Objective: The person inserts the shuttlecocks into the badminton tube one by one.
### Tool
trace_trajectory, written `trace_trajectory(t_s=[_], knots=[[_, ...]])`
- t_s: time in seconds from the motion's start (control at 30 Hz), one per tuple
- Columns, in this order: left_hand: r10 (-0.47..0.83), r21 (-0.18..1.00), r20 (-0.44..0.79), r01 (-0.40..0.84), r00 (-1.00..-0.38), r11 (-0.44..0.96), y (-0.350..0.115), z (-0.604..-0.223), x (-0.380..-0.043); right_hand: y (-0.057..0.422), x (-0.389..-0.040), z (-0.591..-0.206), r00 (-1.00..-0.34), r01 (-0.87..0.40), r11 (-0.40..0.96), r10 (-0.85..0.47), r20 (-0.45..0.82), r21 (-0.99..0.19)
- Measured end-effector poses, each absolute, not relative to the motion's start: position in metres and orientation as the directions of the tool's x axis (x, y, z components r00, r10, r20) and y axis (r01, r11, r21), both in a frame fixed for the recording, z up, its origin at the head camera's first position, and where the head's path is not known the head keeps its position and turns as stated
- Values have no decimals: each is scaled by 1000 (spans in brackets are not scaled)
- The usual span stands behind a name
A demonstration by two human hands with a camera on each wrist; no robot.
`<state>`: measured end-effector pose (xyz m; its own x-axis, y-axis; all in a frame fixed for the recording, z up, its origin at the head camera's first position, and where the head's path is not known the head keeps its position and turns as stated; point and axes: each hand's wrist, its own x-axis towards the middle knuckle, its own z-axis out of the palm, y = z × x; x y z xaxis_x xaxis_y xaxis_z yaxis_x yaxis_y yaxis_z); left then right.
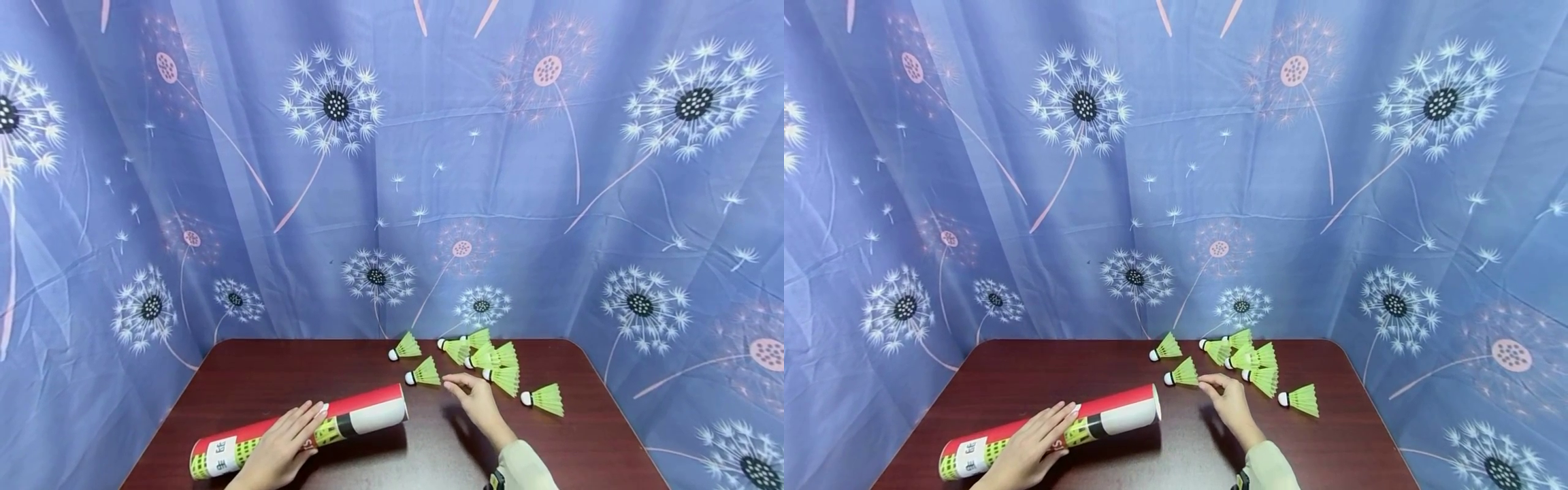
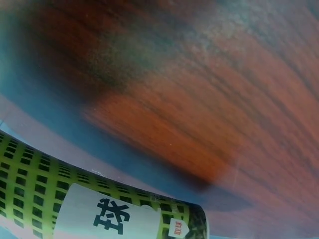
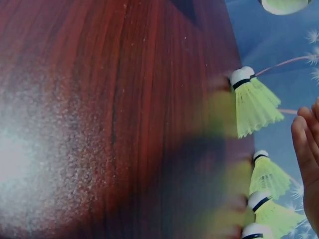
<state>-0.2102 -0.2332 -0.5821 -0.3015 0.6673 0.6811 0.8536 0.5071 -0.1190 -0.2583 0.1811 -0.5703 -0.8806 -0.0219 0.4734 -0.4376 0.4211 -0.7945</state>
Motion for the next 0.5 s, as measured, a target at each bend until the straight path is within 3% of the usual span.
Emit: trace_trajectory(t_s=[0.23,0.4,0.5], knots=[[673,-109,677,863,-299,493,-233,-582,-211,183,-267,-585,-872,-448,424,-12,490,-787],[675,-112,673,860,-302,497,-234,-582,-210,184,-274,-594,-813,-549,409,-62,578,-729],[676,-112,670,858,-307,501,-234,-582,-210,181,-278,-596,-814,-547,422,-66,577,-723]])
